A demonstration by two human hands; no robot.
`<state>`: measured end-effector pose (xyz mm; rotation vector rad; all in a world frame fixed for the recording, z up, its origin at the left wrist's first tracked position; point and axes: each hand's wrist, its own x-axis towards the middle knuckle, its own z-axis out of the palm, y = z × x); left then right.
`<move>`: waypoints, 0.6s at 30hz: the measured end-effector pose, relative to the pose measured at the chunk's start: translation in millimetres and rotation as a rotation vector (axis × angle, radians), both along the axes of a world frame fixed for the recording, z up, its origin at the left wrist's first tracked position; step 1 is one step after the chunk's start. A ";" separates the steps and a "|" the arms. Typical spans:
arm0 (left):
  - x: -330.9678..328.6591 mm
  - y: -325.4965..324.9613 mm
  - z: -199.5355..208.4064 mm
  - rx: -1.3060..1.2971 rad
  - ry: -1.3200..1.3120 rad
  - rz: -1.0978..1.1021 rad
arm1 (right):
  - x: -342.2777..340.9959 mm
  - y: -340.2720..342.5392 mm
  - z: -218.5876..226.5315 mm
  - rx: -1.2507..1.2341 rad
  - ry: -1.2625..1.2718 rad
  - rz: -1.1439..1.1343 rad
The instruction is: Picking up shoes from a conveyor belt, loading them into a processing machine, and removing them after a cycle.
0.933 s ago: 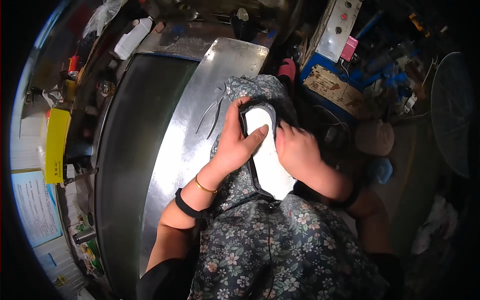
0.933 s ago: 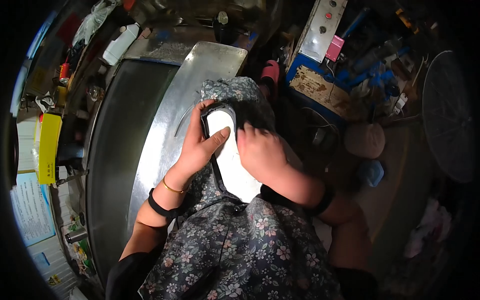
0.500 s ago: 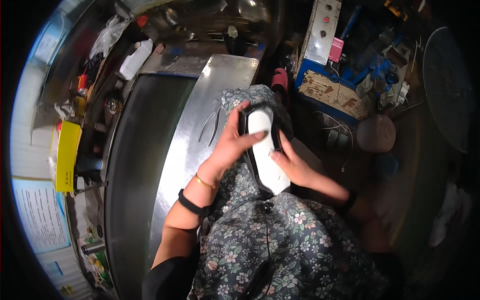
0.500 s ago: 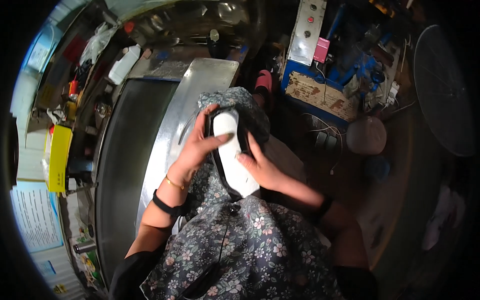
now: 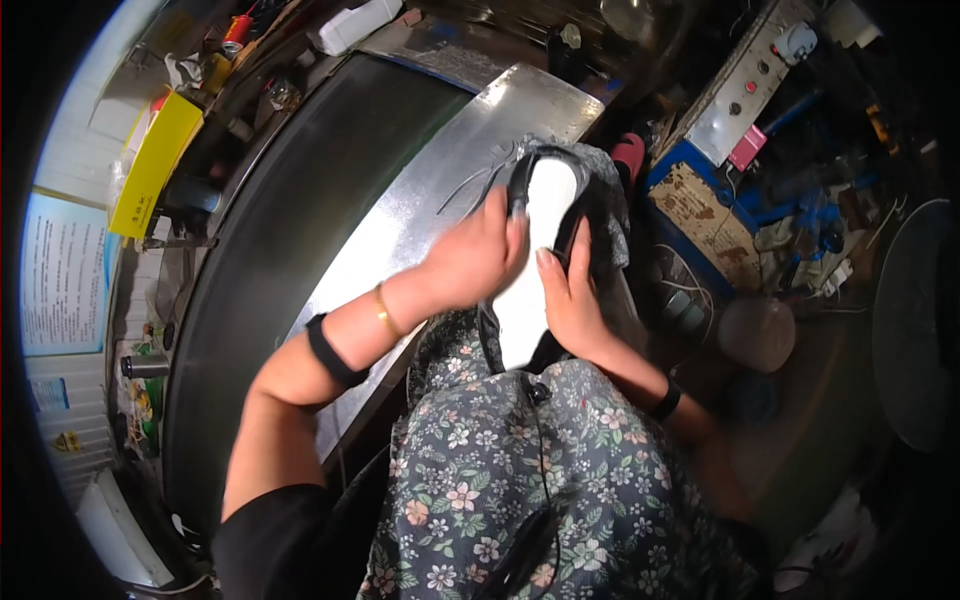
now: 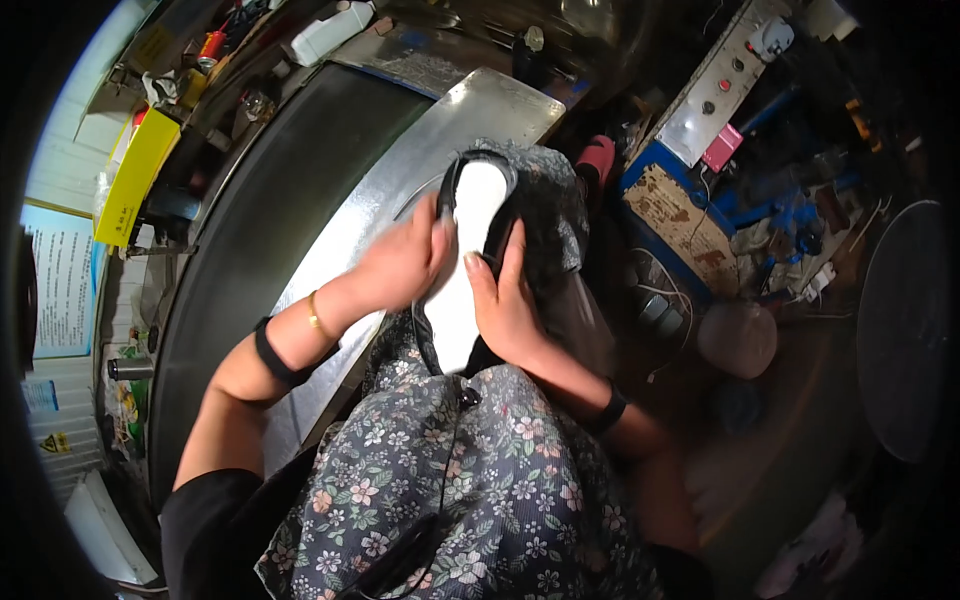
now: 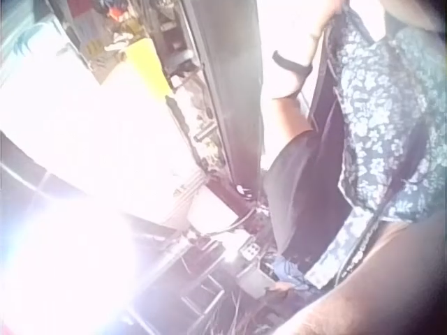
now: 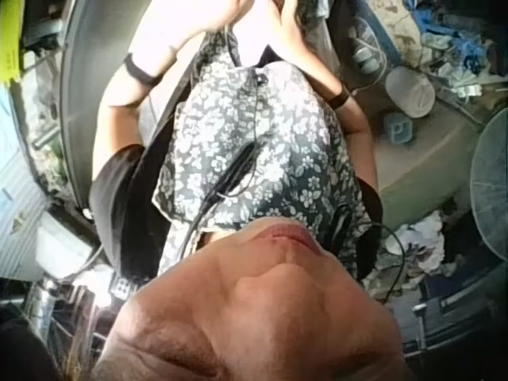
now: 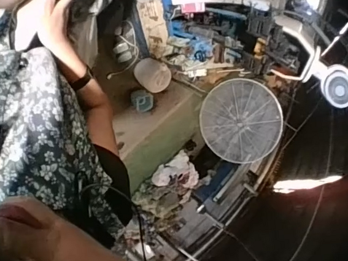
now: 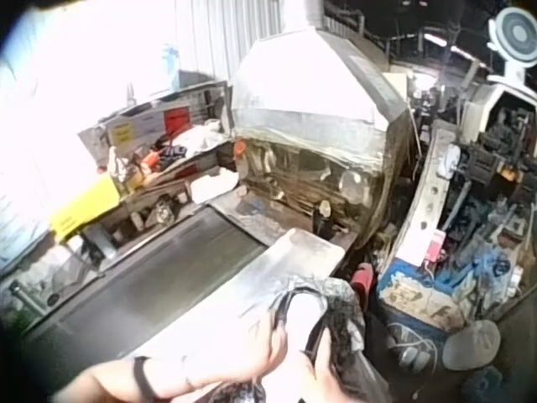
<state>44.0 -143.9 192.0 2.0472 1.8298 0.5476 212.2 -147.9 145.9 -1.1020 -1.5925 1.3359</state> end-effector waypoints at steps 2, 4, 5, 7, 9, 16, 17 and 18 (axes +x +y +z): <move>-8.7 -26.0 -9.4 0.008 -0.413 -0.198 | -2.3 -7.2 -23.4 0.045 0.174 -0.003; 1.1 -40.7 -32.7 0.167 -0.330 -0.029 | -5.8 -18.6 -12.8 0.087 0.020 -0.063; 11.6 -41.8 -23.4 0.161 -0.272 0.052 | -6.2 -20.7 -7.3 0.045 -0.013 -0.097; 24.7 -39.2 -23.7 0.363 -0.142 0.116 | -8.5 -17.4 -8.2 0.024 0.039 -0.135; 31.1 -37.7 -45.4 0.380 -0.503 0.273 | -4.5 -9.9 -9.5 0.085 -0.018 -0.129; 7.7 -7.7 -59.3 0.138 -1.085 0.330 | 8.1 -18.9 -4.8 0.037 0.040 0.018; 8.0 5.4 -47.7 0.132 -1.091 0.327 | 12.0 -20.8 -6.1 0.070 0.020 0.040; 8.6 21.5 -29.4 0.005 -1.339 0.238 | 15.5 -21.9 -6.1 0.074 0.016 0.040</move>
